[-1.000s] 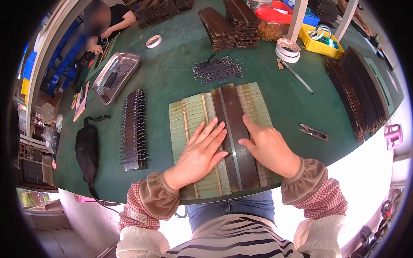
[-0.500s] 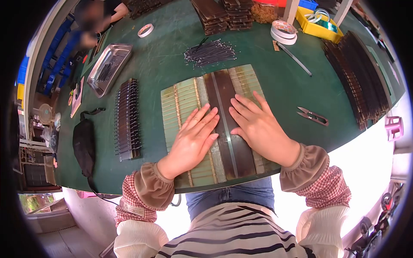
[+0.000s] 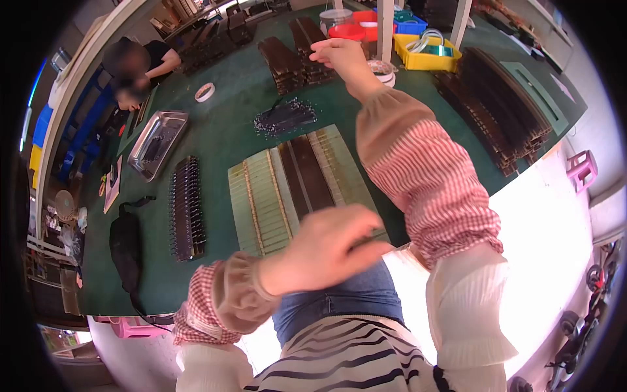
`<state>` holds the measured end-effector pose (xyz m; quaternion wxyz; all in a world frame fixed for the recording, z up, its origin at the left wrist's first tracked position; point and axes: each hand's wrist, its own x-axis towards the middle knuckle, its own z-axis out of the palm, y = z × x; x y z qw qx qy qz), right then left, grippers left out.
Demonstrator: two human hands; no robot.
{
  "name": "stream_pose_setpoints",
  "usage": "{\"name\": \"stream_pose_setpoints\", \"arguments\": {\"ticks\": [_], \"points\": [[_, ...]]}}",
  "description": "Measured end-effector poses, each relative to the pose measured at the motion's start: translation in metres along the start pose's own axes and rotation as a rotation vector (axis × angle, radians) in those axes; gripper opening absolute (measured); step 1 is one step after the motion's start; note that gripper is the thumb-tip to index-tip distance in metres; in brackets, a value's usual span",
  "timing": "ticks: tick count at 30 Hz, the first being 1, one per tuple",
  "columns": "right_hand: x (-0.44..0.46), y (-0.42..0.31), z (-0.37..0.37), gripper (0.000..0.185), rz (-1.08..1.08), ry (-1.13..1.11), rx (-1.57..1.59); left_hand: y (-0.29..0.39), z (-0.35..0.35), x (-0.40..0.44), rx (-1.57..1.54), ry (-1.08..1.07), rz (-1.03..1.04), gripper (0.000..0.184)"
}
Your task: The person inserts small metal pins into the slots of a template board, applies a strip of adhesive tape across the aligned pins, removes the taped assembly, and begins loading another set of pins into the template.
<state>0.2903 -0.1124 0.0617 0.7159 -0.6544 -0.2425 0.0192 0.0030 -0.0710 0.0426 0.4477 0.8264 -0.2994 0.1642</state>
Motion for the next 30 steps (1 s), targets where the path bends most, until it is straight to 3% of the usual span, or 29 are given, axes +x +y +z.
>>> {"name": "stream_pose_setpoints", "arguments": {"ticks": [4, 7, 8, 9, 10, 11, 13, 15, 18, 20, 23, 25, 27, 30], "points": [[0.043, 0.017, -0.007, 0.024, -0.056, 0.166, -0.432, 0.027, 0.049, 0.036, -0.099, 0.105, -0.014, 0.023], [0.064, 0.029, -0.028, 0.024, -0.266, 0.257, -0.740, 0.030, 0.052, 0.046, -0.275, 0.080, 0.153, 0.022], [0.070, 0.028, -0.038, 0.026, -0.240, 0.325, -0.798, 0.038, 0.051, 0.041, -0.405, 0.026, 0.265, 0.017], [0.083, 0.033, -0.055, 0.027, -0.242, 0.371, -0.749, 0.051, 0.052, 0.034, -0.421, -0.014, 0.391, 0.017], [0.081, 0.020, -0.064, 0.025, -0.166, 0.424, -0.623, 0.065, 0.053, 0.027, -0.456, -0.038, 0.385, 0.018], [0.077, 0.005, -0.077, 0.023, 0.070, 0.505, -0.438, 0.074, 0.055, 0.019, -0.492, -0.062, 0.376, 0.019], [0.101, 0.015, -0.110, 0.018, 0.265, 0.683, 0.258, 0.078, 0.055, 0.008, -0.530, -0.075, 0.393, 0.021], [0.096, 0.006, -0.125, 0.016, 0.336, 0.735, 0.677, 0.078, 0.056, 0.002, -0.546, -0.099, 0.389, 0.023], [0.087, -0.006, -0.126, 0.019, 0.338, 0.731, 0.993, 0.068, 0.061, -0.002, -0.520, -0.135, 0.362, 0.022], [0.088, -0.012, -0.123, 0.018, 0.362, 0.614, 1.057, 0.064, 0.061, -0.002, -0.465, -0.157, 0.358, 0.019], [0.083, -0.034, -0.106, 0.016, 0.341, 0.462, 1.061, 0.047, 0.042, 0.008, -0.273, -0.018, 0.375, 0.010], [0.072, -0.049, -0.084, 0.015, 0.261, 0.397, 0.968, 0.021, 0.022, 0.027, -0.191, 0.079, 0.190, 0.009], [0.073, -0.049, -0.065, 0.013, 0.283, 0.352, 1.076, 0.005, 0.006, 0.058, -0.097, 0.293, 0.031, 0.011], [0.058, -0.051, -0.023, 0.011, 0.252, 0.257, 1.007, -0.011, -0.009, 0.093, -0.005, 0.358, -0.016, 0.016]]}}
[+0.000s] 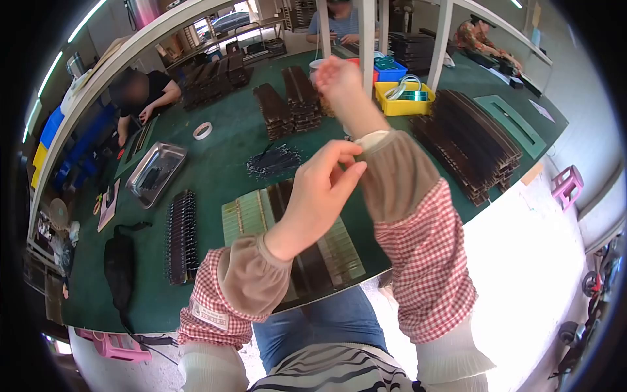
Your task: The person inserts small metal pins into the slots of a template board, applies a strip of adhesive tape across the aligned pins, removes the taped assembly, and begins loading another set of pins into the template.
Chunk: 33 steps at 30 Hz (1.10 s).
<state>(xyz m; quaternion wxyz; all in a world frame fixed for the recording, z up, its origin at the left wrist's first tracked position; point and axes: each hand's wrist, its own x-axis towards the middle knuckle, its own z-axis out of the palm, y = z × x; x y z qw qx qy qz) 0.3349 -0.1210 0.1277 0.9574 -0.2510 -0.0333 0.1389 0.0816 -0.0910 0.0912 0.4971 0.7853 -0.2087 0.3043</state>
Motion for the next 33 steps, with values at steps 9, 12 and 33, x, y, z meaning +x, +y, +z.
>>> {"name": "stream_pose_setpoints", "arguments": {"ticks": [9, 12, 33], "points": [[-0.034, 0.046, 0.000, 0.022, -0.350, -0.035, -0.454, -0.016, -0.013, 0.015, -0.049, -0.257, -0.251, 0.014], [-0.046, 0.052, 0.004, 0.022, -0.659, -0.195, -0.927, -0.020, -0.023, 0.025, -0.166, -0.092, -0.218, 0.012], [-0.225, -0.085, -0.171, 0.048, -0.426, -0.475, -2.167, -0.043, -0.151, -0.148, 0.566, -0.106, -0.057, 0.010]]}}
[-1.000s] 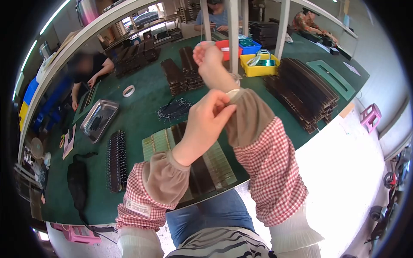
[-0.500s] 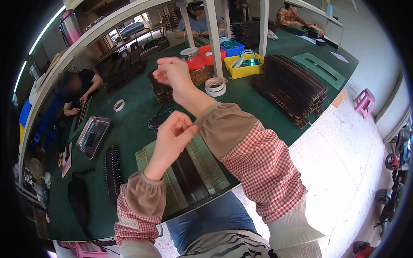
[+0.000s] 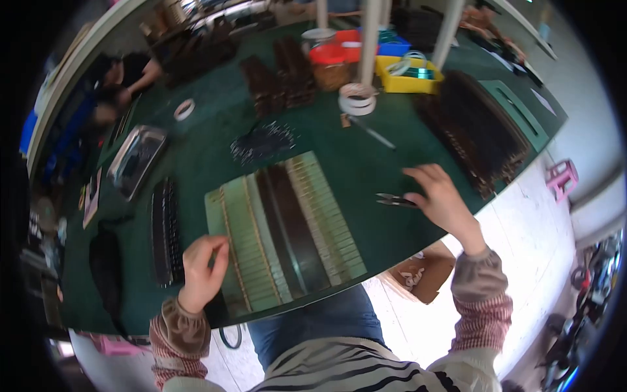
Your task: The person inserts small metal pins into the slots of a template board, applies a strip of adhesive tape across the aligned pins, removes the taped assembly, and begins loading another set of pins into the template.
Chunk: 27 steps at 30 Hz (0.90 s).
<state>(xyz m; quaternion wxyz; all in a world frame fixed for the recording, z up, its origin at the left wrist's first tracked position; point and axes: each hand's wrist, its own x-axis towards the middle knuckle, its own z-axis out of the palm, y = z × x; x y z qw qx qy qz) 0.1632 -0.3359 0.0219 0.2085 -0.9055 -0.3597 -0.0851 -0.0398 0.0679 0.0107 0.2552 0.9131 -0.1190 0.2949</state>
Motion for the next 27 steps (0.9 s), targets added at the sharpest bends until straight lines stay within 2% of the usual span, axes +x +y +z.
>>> {"name": "stream_pose_setpoints", "arguments": {"ticks": [1, 2, 4, 8, 10, 11, 14, 16, 18, 22, 27], "points": [[-0.009, 0.001, 0.001, 0.051, 0.030, 0.012, -0.012, -0.004, 0.003, -0.002, -0.058, 0.045, -0.084, 0.010], [-0.015, 0.006, 0.009, 0.047, 0.042, 0.037, -0.002, -0.008, 0.008, -0.004, -0.113, 0.095, -0.160, 0.011], [-0.011, 0.018, 0.019, 0.040, 0.172, -0.053, 0.170, -0.012, 0.018, -0.001, -0.212, 0.154, -0.243, 0.013], [0.025, 0.042, 0.039, 0.039, 0.010, 0.087, -0.150, -0.009, 0.038, 0.003, -0.390, 0.202, -0.338, 0.018], [0.052, 0.042, 0.042, 0.040, -0.020, 0.143, -0.335, -0.008, 0.042, -0.002, -0.395, 0.189, -0.312, 0.017], [0.068, 0.042, 0.040, 0.036, -0.063, 0.095, -0.371, -0.007, 0.043, -0.005, -0.389, 0.175, -0.307, 0.017], [0.129, -0.019, 0.050, 0.031, -0.257, 0.083, -0.071, -0.010, 0.045, -0.012, -0.330, 0.103, -0.230, 0.021], [0.167, -0.051, 0.076, 0.032, -0.343, -0.021, 0.169, -0.008, 0.048, -0.007, -0.298, 0.093, -0.138, 0.021], [0.206, -0.074, 0.110, 0.037, -0.497, -0.100, 0.206, -0.008, 0.047, -0.007, -0.278, 0.089, -0.086, 0.021], [0.252, -0.093, 0.167, 0.032, -0.462, -0.186, 0.278, -0.007, 0.045, -0.006, -0.304, 0.122, -0.064, 0.022], [0.270, -0.086, 0.177, 0.026, -0.366, -0.364, 0.228, -0.009, 0.049, -0.008, -0.349, 0.138, -0.075, 0.022]]}}
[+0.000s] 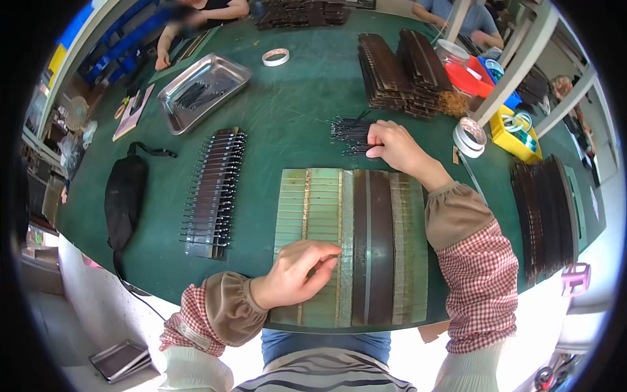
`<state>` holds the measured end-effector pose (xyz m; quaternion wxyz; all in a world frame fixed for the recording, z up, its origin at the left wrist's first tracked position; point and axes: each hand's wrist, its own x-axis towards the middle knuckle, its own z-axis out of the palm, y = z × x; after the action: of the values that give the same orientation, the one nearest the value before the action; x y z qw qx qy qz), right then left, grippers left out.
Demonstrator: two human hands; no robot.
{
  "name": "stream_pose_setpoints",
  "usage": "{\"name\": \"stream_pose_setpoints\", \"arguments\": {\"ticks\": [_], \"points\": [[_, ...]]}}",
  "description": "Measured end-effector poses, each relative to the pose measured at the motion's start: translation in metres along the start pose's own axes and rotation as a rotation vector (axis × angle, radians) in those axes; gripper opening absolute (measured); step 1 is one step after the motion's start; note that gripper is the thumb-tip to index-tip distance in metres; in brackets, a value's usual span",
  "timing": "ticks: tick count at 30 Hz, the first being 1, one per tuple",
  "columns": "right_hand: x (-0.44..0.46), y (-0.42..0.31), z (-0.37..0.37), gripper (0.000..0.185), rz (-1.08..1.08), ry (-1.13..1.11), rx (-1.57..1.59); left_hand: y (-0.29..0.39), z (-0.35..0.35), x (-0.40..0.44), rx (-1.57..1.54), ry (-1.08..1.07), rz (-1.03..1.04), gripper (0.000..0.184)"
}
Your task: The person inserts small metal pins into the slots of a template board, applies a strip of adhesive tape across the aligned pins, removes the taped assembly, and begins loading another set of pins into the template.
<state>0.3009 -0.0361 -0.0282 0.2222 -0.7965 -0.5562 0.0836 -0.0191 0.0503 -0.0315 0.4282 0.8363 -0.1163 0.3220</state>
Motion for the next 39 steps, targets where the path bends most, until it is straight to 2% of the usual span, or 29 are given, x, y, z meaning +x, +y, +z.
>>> {"name": "stream_pose_setpoints", "arguments": {"ticks": [6, 9, 15, 21, 24, 29, 31, 33, 37, 39], "points": [[-0.007, -0.011, 0.002, 0.020, -0.108, 0.081, -0.078, 0.000, 0.000, 0.000, -0.028, -0.010, -0.022, 0.023], [-0.013, -0.013, 0.008, 0.017, -0.283, 0.264, -0.295, 0.002, 0.000, 0.000, -0.031, 0.011, -0.042, 0.022], [-0.015, -0.008, 0.012, 0.013, -0.168, 0.272, -0.282, 0.001, 0.000, 0.001, -0.012, -0.005, -0.051, 0.022], [-0.010, -0.004, 0.009, 0.014, -0.005, 0.456, -0.004, 0.000, 0.002, -0.001, -0.009, -0.008, -0.061, 0.023], [-0.013, -0.001, 0.009, 0.017, -0.100, 0.501, -0.021, 0.000, 0.001, 0.000, 0.004, -0.010, -0.057, 0.023], [-0.065, -0.007, -0.022, 0.019, 0.217, 0.623, 0.449, 0.002, -0.001, -0.002, -0.020, -0.018, -0.100, 0.024], [-0.096, -0.013, -0.027, 0.020, 0.204, 0.738, 0.681, 0.001, 0.000, -0.001, -0.015, -0.025, -0.090, 0.024], [-0.123, -0.006, -0.018, 0.018, 0.235, 0.785, 0.755, 0.001, 0.000, 0.000, -0.011, -0.039, -0.101, 0.024], [-0.144, 0.006, 0.004, 0.017, 0.337, 0.678, 0.901, 0.001, -0.001, -0.004, -0.018, -0.075, -0.193, 0.022], [-0.142, 0.010, 0.007, 0.018, 0.337, 0.738, 0.976, 0.001, -0.001, -0.009, -0.022, -0.084, -0.250, 0.022]]}}
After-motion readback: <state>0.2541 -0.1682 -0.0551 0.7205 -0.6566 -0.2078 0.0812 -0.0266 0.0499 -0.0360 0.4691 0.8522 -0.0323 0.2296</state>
